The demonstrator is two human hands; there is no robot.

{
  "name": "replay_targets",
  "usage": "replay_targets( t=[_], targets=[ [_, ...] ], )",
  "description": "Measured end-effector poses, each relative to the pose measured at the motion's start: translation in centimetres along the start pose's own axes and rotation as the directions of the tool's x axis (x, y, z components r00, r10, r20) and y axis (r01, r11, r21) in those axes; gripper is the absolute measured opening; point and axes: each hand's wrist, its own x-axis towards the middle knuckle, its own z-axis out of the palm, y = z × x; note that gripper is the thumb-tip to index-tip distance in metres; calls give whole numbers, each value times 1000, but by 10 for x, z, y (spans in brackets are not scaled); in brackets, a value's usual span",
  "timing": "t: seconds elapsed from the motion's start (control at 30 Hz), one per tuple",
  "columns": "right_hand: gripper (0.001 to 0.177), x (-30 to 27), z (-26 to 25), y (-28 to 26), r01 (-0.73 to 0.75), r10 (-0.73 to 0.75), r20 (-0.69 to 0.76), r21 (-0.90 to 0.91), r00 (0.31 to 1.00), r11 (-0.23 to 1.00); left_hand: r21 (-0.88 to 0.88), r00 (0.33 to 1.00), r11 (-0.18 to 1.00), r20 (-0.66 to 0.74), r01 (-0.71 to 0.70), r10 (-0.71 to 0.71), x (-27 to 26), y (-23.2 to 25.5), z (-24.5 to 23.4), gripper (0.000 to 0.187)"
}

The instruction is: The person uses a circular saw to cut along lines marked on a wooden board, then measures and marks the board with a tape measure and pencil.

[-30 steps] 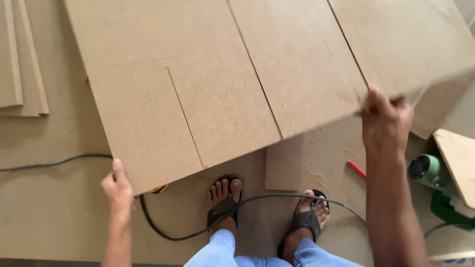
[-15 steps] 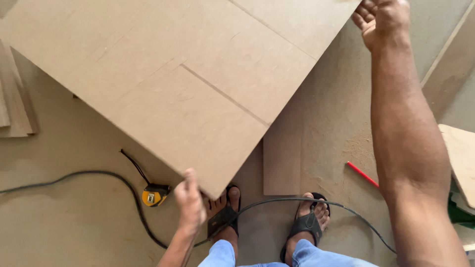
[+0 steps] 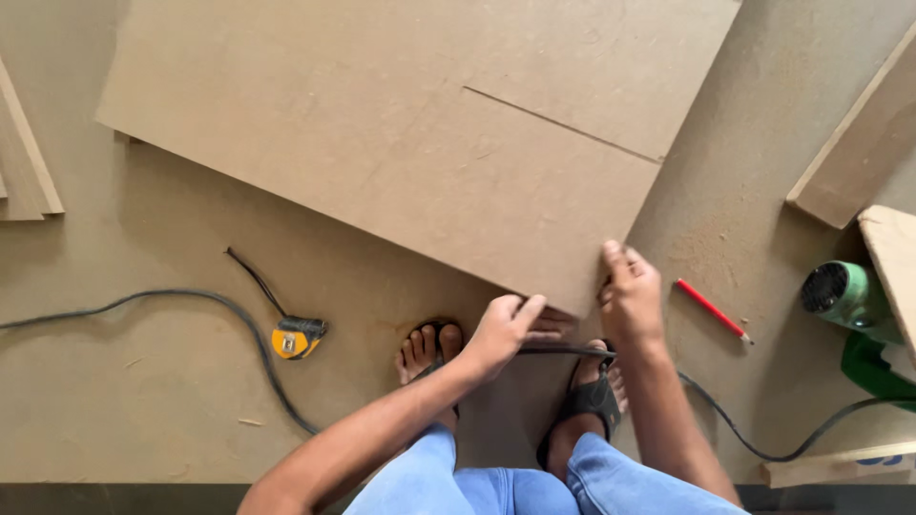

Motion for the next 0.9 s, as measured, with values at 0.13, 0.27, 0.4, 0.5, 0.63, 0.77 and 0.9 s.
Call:
replay_targets(
  t=[0.13,0.27,0.4,0.5,0.63,0.77,0.9],
  targets=[
    [30,27,-45,6,177,-181,-76,-54,981,983,672,993,733,108,-101,38,-3,44,-11,28],
    [40,68,-82,-7,324,-336,-125,-111,933,940,891,651,141,200,-431,732,-9,126,-92,15],
    [45,98,-112,-33,268,-343,-189,-336,920,903,996,505,86,-79,9,859,-11,183,-209,25],
    [55,120,-130,-38,341,-469,-197,-460,861,820,973,475,37,-145,229,868,-12,184,-277,58],
    [26,148,-138,-32,457,-751,-161,-706,640,541,953,486,115,-244,280,839,-4,160,-299,70],
    [27,161,-139,-24,443,-836,-119,-803,536,399,934,400,121,-258,337,880,-6,144,-279,68],
    [29,163,-135,-19,455,-833,-113,-794,542,404,901,362,228,-366,369,857,-2,164,-283,53]
  ],
)
